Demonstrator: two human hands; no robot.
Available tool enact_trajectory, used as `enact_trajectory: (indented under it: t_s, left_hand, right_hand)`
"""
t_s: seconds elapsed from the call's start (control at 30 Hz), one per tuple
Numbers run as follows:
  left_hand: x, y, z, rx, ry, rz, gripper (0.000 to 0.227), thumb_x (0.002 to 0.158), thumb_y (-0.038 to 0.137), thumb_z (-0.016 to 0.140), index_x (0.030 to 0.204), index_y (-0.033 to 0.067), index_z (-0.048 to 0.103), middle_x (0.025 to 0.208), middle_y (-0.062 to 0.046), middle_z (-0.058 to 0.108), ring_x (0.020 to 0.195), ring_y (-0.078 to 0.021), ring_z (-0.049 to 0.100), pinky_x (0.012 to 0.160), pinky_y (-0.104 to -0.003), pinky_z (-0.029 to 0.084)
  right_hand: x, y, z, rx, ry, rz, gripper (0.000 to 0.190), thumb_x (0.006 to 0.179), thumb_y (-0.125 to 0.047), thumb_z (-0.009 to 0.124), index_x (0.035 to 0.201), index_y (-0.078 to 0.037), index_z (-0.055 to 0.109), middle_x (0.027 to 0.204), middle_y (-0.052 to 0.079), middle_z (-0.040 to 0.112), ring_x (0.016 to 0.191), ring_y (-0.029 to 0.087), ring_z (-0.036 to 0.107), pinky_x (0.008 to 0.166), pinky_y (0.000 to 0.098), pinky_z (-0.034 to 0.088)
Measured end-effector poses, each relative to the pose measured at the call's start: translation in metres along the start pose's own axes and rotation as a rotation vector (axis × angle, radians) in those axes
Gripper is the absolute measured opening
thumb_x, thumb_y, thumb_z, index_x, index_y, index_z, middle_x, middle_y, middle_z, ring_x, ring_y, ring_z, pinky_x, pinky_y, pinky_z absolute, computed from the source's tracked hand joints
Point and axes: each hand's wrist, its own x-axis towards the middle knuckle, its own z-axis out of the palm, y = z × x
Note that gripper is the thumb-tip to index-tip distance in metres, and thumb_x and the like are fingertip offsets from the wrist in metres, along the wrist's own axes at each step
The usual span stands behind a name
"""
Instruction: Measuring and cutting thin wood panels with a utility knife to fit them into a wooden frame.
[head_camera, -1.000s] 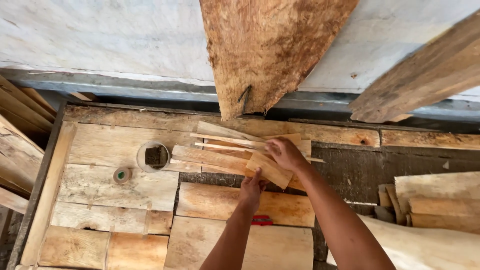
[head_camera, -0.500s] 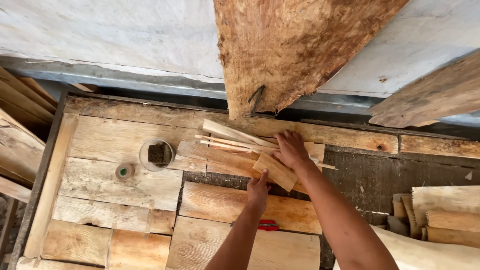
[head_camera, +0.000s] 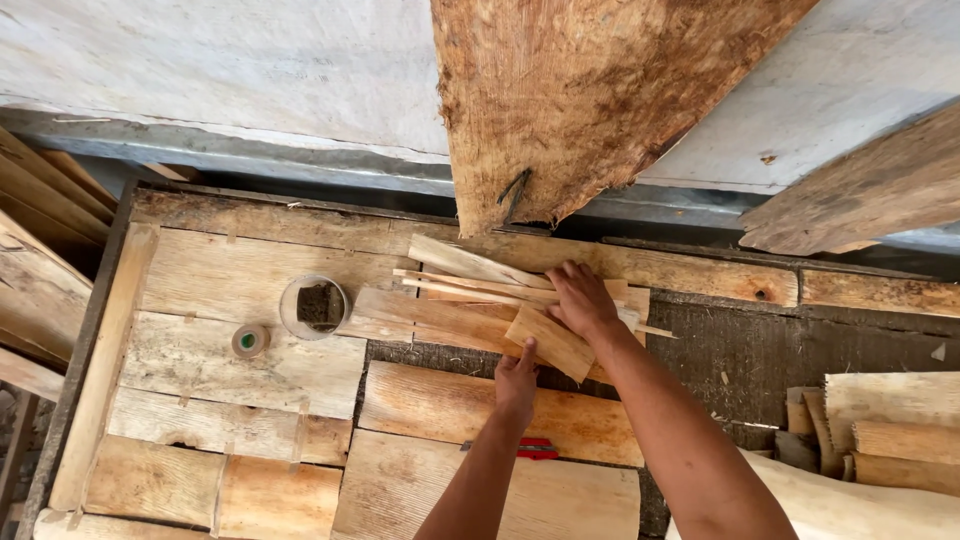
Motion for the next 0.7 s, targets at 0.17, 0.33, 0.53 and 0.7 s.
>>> enact_trajectory:
  t_s: [0.17, 0.33, 0.53, 0.7]
  left_hand:
    - [-0.02, 0.022, 0.008, -0.03, -0.013, -0.013, 0.035, 0.091, 0.039, 0.073, 0.106, 0.0081, 0.069, 0.098, -0.003, 0.074, 0.086, -0.013, 0.063, 0.079, -0.033, 0.049]
    - [-0.008, 0.008, 0.003, -0.038, -0.023, -0.019, 0.036, 0.092, 0.04, 0.074, 0.106, 0.007, 0.069, 0.096, -0.004, 0.072, 0.083, -0.0142, 0.058, 0.077, -0.034, 0.046]
    - [-0.016, 0.017, 0.005, 0.04, -0.007, -0.047, 0.042, 0.093, 0.043, 0.074, 0.104, 0.0032, 0.067, 0.096, -0.006, 0.072, 0.085, -0.0147, 0.06, 0.081, -0.034, 0.049]
    - [-0.011, 0.012, 0.004, 0.047, 0.018, -0.036, 0.043, 0.092, 0.042, 0.074, 0.103, 0.0015, 0.066, 0.096, -0.007, 0.072, 0.087, -0.0165, 0.061, 0.083, -0.037, 0.05]
  right_hand:
    - [0.0, -0.001, -0.004, -0.068, -0.015, -0.001, 0.066, 0.084, -0.031, 0.083, 0.14, -0.013, 0.052, 0.139, 0.01, 0.049, 0.135, 0.032, 0.043, 0.114, 0.0473, 0.037]
    - [-0.003, -0.003, -0.013, -0.074, -0.038, 0.022, 0.07, 0.082, -0.033, 0.084, 0.14, -0.013, 0.051, 0.14, 0.009, 0.049, 0.135, 0.031, 0.044, 0.115, 0.0475, 0.036]
    - [0.0, 0.004, -0.004, -0.066, 0.024, -0.01, 0.067, 0.083, -0.032, 0.084, 0.138, -0.013, 0.052, 0.138, 0.01, 0.05, 0.133, 0.031, 0.045, 0.112, 0.0504, 0.036]
    - [0.003, 0.01, -0.002, -0.004, 0.042, -0.045, 0.064, 0.08, -0.028, 0.085, 0.131, -0.007, 0.054, 0.133, 0.013, 0.051, 0.129, 0.033, 0.047, 0.113, 0.0465, 0.039]
